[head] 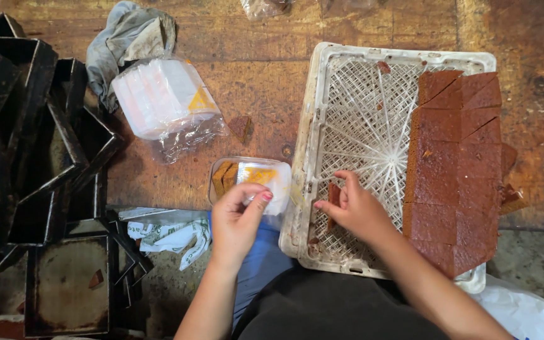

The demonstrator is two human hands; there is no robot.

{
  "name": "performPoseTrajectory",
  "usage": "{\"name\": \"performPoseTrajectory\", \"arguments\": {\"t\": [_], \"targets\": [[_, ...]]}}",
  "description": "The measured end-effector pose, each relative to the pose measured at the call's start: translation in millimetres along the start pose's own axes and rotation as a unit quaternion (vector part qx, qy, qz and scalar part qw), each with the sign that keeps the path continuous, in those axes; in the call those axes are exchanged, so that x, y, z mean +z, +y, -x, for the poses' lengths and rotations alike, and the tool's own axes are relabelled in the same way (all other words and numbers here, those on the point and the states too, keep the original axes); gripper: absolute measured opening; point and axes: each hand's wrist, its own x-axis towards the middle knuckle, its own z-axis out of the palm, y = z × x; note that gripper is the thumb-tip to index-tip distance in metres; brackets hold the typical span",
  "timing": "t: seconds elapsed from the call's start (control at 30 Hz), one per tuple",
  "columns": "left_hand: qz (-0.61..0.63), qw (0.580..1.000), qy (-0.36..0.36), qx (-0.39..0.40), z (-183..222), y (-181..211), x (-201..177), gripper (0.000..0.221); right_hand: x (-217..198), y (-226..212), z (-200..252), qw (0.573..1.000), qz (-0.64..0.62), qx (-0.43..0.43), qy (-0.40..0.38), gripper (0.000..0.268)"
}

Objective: Flipping a tray of pre-cut cake pieces and then wrapping each piece individually in plastic film before placing them into a container.

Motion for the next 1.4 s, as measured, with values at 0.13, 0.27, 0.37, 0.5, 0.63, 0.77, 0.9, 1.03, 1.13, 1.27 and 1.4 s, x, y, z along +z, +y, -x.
{"name": "performPoseTrajectory", "arguments": {"t": [0.13, 0.27, 0.37, 0.5, 0.63, 0.77, 0.9, 1.03, 1.13, 1.27, 1.4], "targets": [[0.024, 0.992, -0.091, -0.079, 9.1, -5.7, 4.3, 0.011, -15.1, 6.9, 8.6, 0.985, 0.129, 0.112, -0.006, 0.076], [0.145, 0.964, -0.056, -0.215, 17.0, -28.9, 7.6, 0.012, -42.7, 19.3, 25.1, 0.995, 0.032, 0.084, 0.032, 0.043], [0.092, 0.977, -0.099, -0.166, 17.4, -27.6, 17.0, 0.018, -47.2, 17.4, 38.4, 0.983, -0.126, -0.052, 0.125, 0.041], [-0.028, 0.970, -0.241, 0.021, 12.1, 23.5, 33.3, 0.051, -46.6, -58.0, 65.1, 0.961, -0.133, -0.226, 0.088, 0.038], [-0.085, 0.971, -0.203, 0.088, 24.3, 30.0, 49.9, 0.051, -26.1, -30.7, 52.8, 0.960, 0.084, -0.266, -0.039, 0.073], [-0.080, 0.907, -0.332, 0.247, 42.4, 22.5, 55.9, 0.062, -39.7, -31.3, 45.5, 0.996, 0.058, 0.027, 0.058, 0.028], [-0.060, 0.908, -0.348, 0.224, 42.3, 0.2, 57.8, 0.051, -82.4, 25.8, 56.5, 0.995, -0.029, -0.082, -0.057, 0.051], [-0.149, 0.893, -0.332, 0.264, 38.4, -40.0, 68.9, 0.045, -123.4, 2.7, 99.9, 0.965, -0.077, -0.202, 0.149, 0.079], [-0.154, 0.893, -0.320, 0.277, 40.7, -63.9, 75.6, 0.044, -148.9, 80.8, 112.5, 0.918, 0.171, -0.230, 0.274, 0.052], [-0.106, 0.919, -0.294, 0.242, 42.4, -80.3, 76.4, 0.037, -137.9, 231.7, 155.0, 0.960, 0.198, 0.125, 0.155, 0.083], [-0.068, 0.944, -0.271, 0.173, 43.0, -80.6, 77.9, 0.036, -99.1, 190.4, 163.6, 0.938, 0.057, 0.291, 0.181, 0.066]]}}
